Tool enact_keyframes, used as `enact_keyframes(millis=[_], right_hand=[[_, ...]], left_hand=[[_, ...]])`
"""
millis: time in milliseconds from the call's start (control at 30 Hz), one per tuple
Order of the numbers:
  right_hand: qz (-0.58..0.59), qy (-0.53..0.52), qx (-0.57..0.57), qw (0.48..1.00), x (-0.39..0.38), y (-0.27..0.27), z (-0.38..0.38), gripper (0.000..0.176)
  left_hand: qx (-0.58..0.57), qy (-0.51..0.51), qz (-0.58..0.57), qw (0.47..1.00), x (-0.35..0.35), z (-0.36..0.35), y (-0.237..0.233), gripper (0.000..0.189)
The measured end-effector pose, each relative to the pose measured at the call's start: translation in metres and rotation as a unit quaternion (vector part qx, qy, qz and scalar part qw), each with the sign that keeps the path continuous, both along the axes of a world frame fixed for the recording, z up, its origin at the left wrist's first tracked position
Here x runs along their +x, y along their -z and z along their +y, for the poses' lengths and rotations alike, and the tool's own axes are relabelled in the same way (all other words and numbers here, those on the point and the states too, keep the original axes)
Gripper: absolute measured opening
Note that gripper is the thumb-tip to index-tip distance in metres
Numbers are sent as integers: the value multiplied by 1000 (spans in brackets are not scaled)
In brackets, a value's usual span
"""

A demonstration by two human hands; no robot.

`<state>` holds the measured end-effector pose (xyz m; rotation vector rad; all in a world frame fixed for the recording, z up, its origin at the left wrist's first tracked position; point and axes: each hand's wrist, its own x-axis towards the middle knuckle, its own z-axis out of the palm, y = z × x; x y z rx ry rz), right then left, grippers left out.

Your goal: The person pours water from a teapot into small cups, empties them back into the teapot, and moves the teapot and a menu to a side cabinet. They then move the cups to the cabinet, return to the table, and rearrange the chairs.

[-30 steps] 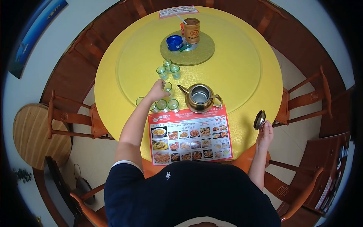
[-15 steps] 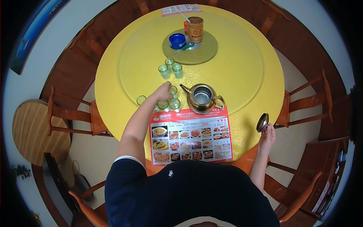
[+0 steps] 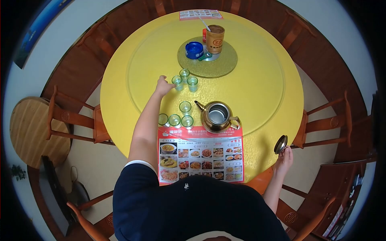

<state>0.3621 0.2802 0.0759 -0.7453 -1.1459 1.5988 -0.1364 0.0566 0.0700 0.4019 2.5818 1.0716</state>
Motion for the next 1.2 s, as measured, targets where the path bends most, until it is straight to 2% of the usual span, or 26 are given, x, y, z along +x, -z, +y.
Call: enact_keyframes(millis=[100,200,400,533,600,700,833,867,900,967,1100,1200], right_hand=[[-11,-4,-1,1000,-3,2,1,16],[-16,2,-7,1000,-9,0,-2,17],[-15,-12,-10,1000,-17,0,0,17],[-10,-13,-12,1000,-17,-2,2,17],[-7,-10,-18,1000,-19,-8,1,17],[-4,-3,-15,1000,-19,-18,1,17],[22,-8,-12,1000,-18,-28,-3,16],[24,-10,-8,1000,-18,-30,-5,16],[28,-14,-3,1000,-17,-32,-6,16],[32,-9,3,999,-15,-34,-10,17],[47,-11,17,999,-6,-35,-16,17],[59,-15,11,998,4,-29,-17,17]], left_hand=[[-5,11,65,998,-12,12,44,83],[36,26,5,999,-10,19,52,81],[50,11,4,999,-16,18,70,69],[17,-34,46,998,3,4,48,62],[149,-44,88,984,6,-5,40,57],[189,1,115,975,51,-12,-20,51],[174,39,72,981,92,-21,-46,48],[215,61,53,973,108,-21,-51,49],[255,83,35,963,121,-19,-54,50],[234,94,54,966,142,-17,-55,48],[209,130,3,969,168,-6,-43,48],[171,179,17,969,181,3,-42,54]])
